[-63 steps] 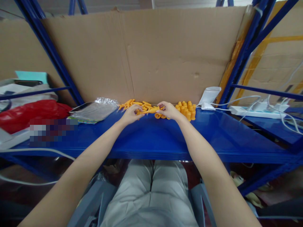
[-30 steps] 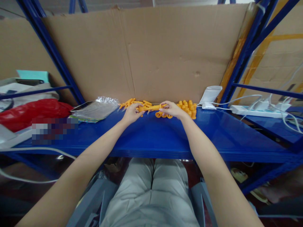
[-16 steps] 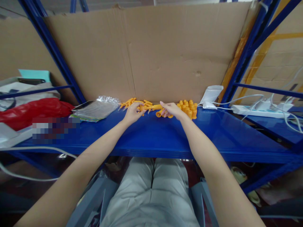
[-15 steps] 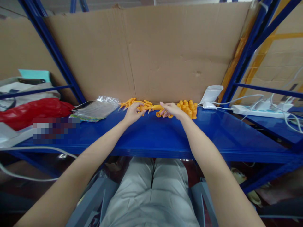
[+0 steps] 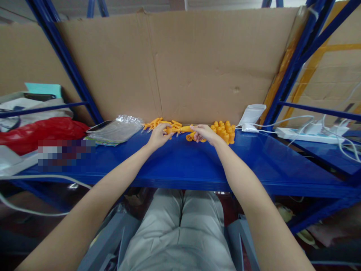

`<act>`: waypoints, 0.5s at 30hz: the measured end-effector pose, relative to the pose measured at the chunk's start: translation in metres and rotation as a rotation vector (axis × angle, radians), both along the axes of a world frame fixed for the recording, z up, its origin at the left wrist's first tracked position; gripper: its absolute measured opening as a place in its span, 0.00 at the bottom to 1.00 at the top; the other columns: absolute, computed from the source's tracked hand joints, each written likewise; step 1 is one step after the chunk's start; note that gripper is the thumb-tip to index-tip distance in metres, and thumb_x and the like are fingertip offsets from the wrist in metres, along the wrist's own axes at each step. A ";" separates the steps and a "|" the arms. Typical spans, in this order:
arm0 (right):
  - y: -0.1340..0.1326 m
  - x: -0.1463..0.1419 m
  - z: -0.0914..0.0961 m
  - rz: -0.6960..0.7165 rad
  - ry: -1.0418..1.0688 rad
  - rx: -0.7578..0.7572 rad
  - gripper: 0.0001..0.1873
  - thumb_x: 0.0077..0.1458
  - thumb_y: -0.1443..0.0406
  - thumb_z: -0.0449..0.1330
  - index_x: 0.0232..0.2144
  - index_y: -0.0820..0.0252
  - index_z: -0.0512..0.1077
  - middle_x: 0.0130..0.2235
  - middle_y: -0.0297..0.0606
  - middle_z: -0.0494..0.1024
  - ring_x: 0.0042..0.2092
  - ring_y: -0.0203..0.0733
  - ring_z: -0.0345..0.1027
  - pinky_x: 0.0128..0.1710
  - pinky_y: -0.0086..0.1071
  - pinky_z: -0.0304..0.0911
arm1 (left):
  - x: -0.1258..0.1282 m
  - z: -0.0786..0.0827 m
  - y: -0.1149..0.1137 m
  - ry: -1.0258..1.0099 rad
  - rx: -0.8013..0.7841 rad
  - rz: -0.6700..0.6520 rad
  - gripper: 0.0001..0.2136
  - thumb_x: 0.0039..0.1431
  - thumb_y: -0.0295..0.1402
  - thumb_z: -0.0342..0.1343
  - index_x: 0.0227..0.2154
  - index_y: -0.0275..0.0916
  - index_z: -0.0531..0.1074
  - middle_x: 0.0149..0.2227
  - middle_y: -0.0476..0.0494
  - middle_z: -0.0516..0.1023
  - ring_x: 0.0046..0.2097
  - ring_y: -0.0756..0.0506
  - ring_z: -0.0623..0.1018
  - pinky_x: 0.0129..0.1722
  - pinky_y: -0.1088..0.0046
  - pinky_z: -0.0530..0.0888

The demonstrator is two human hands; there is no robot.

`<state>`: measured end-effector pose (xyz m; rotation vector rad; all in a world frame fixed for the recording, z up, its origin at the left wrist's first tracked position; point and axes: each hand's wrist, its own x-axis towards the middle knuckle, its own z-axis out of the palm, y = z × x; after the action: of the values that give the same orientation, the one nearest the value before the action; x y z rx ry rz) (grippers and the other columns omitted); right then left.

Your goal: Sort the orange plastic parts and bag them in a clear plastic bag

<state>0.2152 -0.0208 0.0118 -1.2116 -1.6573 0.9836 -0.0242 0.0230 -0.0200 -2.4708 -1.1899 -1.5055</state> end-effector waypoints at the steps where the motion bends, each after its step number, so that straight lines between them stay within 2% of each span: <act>1: 0.000 0.000 0.000 -0.006 0.004 -0.006 0.20 0.61 0.49 0.60 0.27 0.58 0.67 0.22 0.36 0.75 0.21 0.34 0.66 0.23 0.26 0.63 | 0.000 0.000 0.000 0.001 -0.001 -0.001 0.10 0.53 0.26 0.62 0.38 0.40 0.73 0.43 0.45 0.78 0.47 0.44 0.77 0.48 0.63 0.77; 5: 0.002 0.003 0.000 -0.043 0.025 0.006 0.12 0.60 0.56 0.63 0.36 0.59 0.71 0.30 0.38 0.81 0.24 0.33 0.71 0.23 0.25 0.63 | -0.001 -0.001 0.003 0.001 -0.011 -0.017 0.11 0.52 0.26 0.62 0.39 0.40 0.74 0.43 0.45 0.78 0.47 0.44 0.77 0.43 0.66 0.79; 8: 0.003 0.006 -0.001 -0.031 0.021 0.031 0.13 0.57 0.62 0.66 0.43 0.59 0.72 0.34 0.37 0.82 0.26 0.33 0.73 0.24 0.24 0.65 | -0.002 -0.002 0.004 0.000 -0.023 -0.048 0.11 0.52 0.27 0.62 0.40 0.41 0.74 0.43 0.45 0.78 0.46 0.45 0.77 0.39 0.70 0.79; 12: 0.002 0.008 -0.003 -0.002 0.009 0.031 0.13 0.53 0.65 0.69 0.40 0.60 0.73 0.32 0.37 0.82 0.27 0.32 0.73 0.26 0.24 0.67 | -0.003 -0.002 0.004 0.026 -0.036 -0.063 0.10 0.52 0.26 0.62 0.39 0.40 0.74 0.43 0.44 0.78 0.46 0.45 0.76 0.42 0.68 0.78; 15: 0.002 0.008 -0.003 0.027 -0.019 0.051 0.10 0.52 0.62 0.70 0.33 0.60 0.74 0.28 0.35 0.80 0.25 0.32 0.71 0.26 0.23 0.66 | -0.003 -0.001 0.004 0.058 -0.043 -0.045 0.10 0.52 0.27 0.63 0.38 0.39 0.73 0.43 0.44 0.78 0.46 0.44 0.77 0.46 0.64 0.77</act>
<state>0.2230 -0.0190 0.0087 -1.1711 -1.7072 0.9438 -0.0273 0.0270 -0.0212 -2.5671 -1.1769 -1.4228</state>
